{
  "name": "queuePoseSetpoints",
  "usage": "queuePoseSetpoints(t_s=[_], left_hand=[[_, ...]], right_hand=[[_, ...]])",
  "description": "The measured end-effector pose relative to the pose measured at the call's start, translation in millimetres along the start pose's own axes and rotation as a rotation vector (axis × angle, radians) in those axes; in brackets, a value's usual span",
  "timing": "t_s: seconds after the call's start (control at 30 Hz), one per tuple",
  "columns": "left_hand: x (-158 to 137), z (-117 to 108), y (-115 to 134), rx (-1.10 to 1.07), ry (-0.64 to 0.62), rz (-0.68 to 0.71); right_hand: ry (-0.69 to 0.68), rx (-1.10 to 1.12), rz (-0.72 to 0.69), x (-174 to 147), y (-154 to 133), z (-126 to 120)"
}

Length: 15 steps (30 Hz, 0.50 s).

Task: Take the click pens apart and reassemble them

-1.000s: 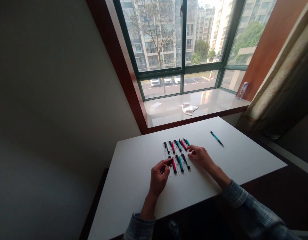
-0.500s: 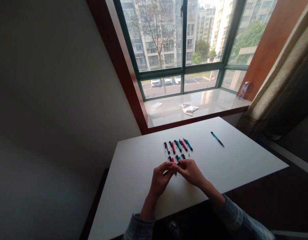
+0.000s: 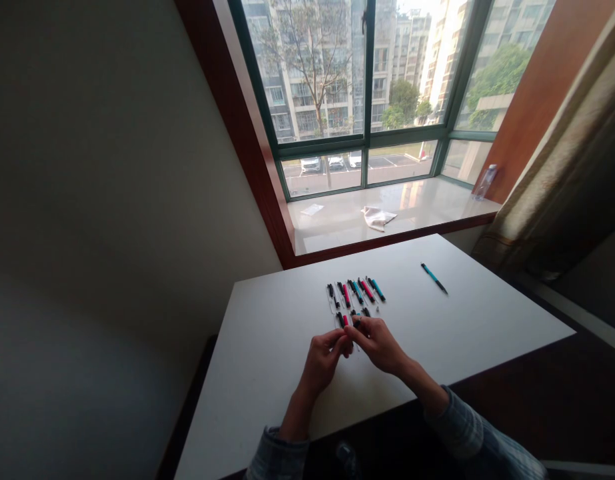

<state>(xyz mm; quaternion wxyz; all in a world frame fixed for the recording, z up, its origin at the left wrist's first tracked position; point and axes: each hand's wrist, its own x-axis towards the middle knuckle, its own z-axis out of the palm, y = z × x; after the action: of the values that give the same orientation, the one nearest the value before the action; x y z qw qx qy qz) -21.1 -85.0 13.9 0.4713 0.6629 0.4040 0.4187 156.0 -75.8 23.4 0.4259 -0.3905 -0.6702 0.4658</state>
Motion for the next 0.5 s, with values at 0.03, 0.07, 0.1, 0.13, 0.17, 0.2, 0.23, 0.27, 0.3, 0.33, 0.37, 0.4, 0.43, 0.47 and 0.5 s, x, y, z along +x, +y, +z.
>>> queuePoseSetpoints(t_s=[0.03,0.07,0.1,0.13,0.17,0.2,0.23,0.27,0.3,0.33,0.37,0.4,0.43,0.47,0.5], left_hand=[[0.1,0.1,0.3,-0.019,-0.007,-0.002],[0.4,0.3,0.6,-0.038,-0.013,-0.005],[0.7,0.4,0.7,-0.056,-0.014,-0.008],[1.0,0.5,0.7,-0.072,-0.010,-0.013],[1.3,0.6,0.4,-0.087,0.001,-0.016],[1.6,0.6,0.0,-0.100,0.017,-0.020],[1.8,0.5,-0.7,-0.109,0.034,-0.023],[2.0,0.5,-1.4,-0.116,0.049,-0.025],[2.1,0.4,-2.0,-0.119,0.060,-0.026],[2.1,0.2,-2.5,-0.117,0.066,-0.027],[2.2,0.1,-2.8,-0.114,0.068,-0.027],[2.2,0.0,-2.7,-0.112,0.069,-0.026],[2.3,0.0,-2.3,-0.113,0.069,-0.024],[2.4,-0.1,-1.6,-0.116,0.070,-0.022],[2.5,-0.2,-0.8,-0.123,0.073,-0.021]], right_hand=[[-0.014,-0.009,-0.002,0.2,-1.1,-1.7],[-0.023,-0.025,-0.002,0.6,-2.2,-3.7],[-0.026,-0.047,-0.003,1.1,-3.2,-5.6],[-0.023,-0.072,-0.005,1.8,-4.1,-7.3],[-0.013,-0.090,-0.008,2.7,-4.7,-8.6],[0.006,-0.095,-0.012,3.7,-5.0,-9.4],[0.036,-0.086,-0.016,4.8,-5.0,-9.7],[0.072,-0.063,-0.019,6.0,-4.6,-9.4],[0.111,-0.031,-0.018,7.2,-4.1,-8.6],[0.149,0.003,-0.012,8.3,-3.5,-7.6],[0.181,0.036,-0.004,9.2,-3.0,-6.5],[0.196,0.070,0.006,9.9,-2.8,-5.5],[0.189,0.109,0.016,10.3,-2.9,-4.9],[0.164,0.157,0.026,10.5,-3.4,-4.6],[0.128,0.215,0.037,10.4,-4.0,-4.6]])
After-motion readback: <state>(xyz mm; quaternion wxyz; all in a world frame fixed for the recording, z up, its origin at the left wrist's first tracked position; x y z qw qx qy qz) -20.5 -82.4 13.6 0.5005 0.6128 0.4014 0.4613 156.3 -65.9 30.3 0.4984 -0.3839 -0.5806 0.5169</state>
